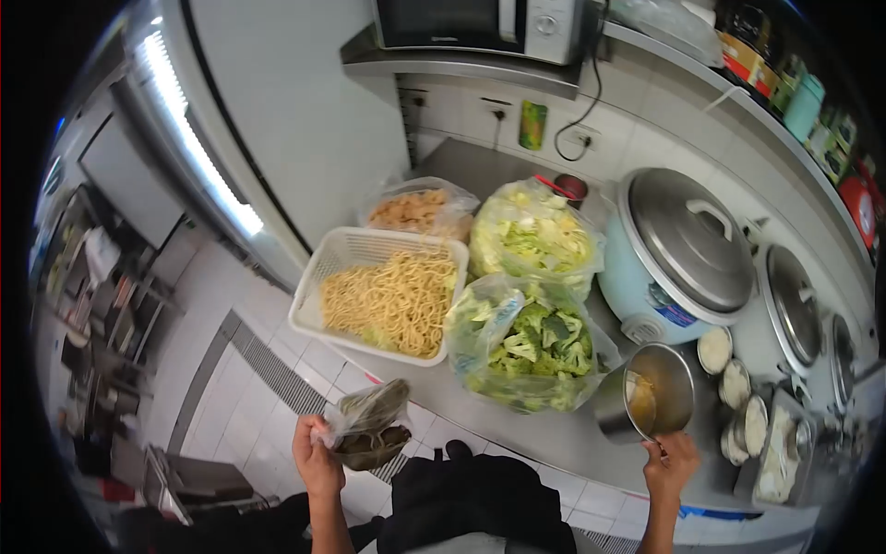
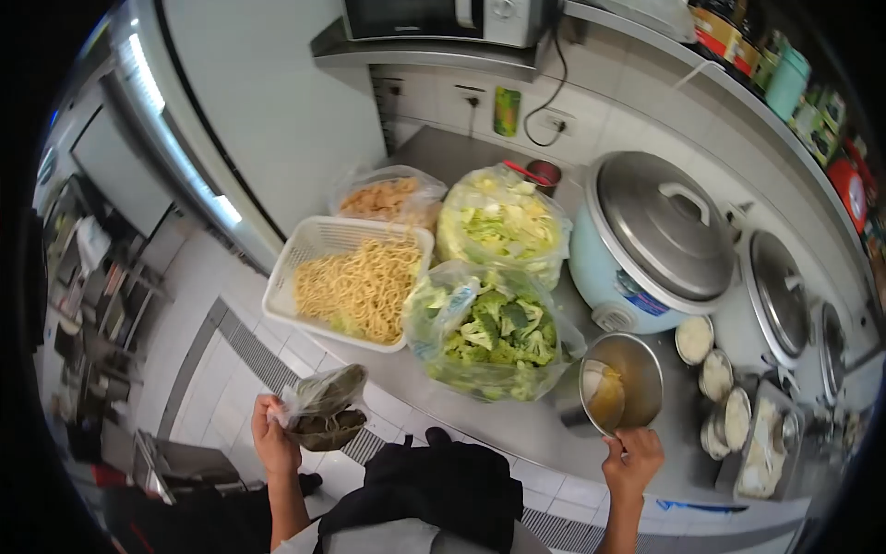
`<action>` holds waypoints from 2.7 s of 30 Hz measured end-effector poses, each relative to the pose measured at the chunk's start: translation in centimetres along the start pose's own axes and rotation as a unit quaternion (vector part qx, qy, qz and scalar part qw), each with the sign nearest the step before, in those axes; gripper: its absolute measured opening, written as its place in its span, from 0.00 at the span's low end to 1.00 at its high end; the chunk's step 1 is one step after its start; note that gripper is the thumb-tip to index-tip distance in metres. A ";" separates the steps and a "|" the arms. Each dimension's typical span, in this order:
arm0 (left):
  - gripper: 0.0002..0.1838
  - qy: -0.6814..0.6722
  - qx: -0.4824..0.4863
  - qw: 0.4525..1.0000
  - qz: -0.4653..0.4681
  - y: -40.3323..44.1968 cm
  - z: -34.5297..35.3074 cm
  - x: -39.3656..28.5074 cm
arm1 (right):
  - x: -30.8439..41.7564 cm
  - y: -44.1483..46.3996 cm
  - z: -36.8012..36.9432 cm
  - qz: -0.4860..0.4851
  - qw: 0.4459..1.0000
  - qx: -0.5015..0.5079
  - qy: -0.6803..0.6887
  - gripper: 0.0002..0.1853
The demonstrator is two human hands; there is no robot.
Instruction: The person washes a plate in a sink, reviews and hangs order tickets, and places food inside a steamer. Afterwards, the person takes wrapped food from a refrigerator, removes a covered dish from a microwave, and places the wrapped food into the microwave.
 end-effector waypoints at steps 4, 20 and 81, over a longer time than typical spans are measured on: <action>0.15 -0.020 0.137 0.990 -0.042 6.7 6.7 1.8 | -3.7 -4.1 3.8 0.060 0.987 -0.012 -0.147 0.11; 0.03 -0.150 0.425 0.865 -0.220 9.5 23.1 0.5 | -0.4 -8.1 9.1 0.397 0.907 -0.099 0.100 0.22; 0.34 0.016 0.138 0.934 0.329 44.7 11.5 -11.4 | 43.8 56.4 26.8 0.199 0.761 0.104 0.609 0.24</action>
Point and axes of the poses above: each hand's wrist, its own y-axis towards the middle knuckle, its own z-axis out of the palm, x = y × z, the point moved 9 cm from there along y, towards the middle knuckle, and after that the axes turned 5 degrees about z, right-handed, at the moved point
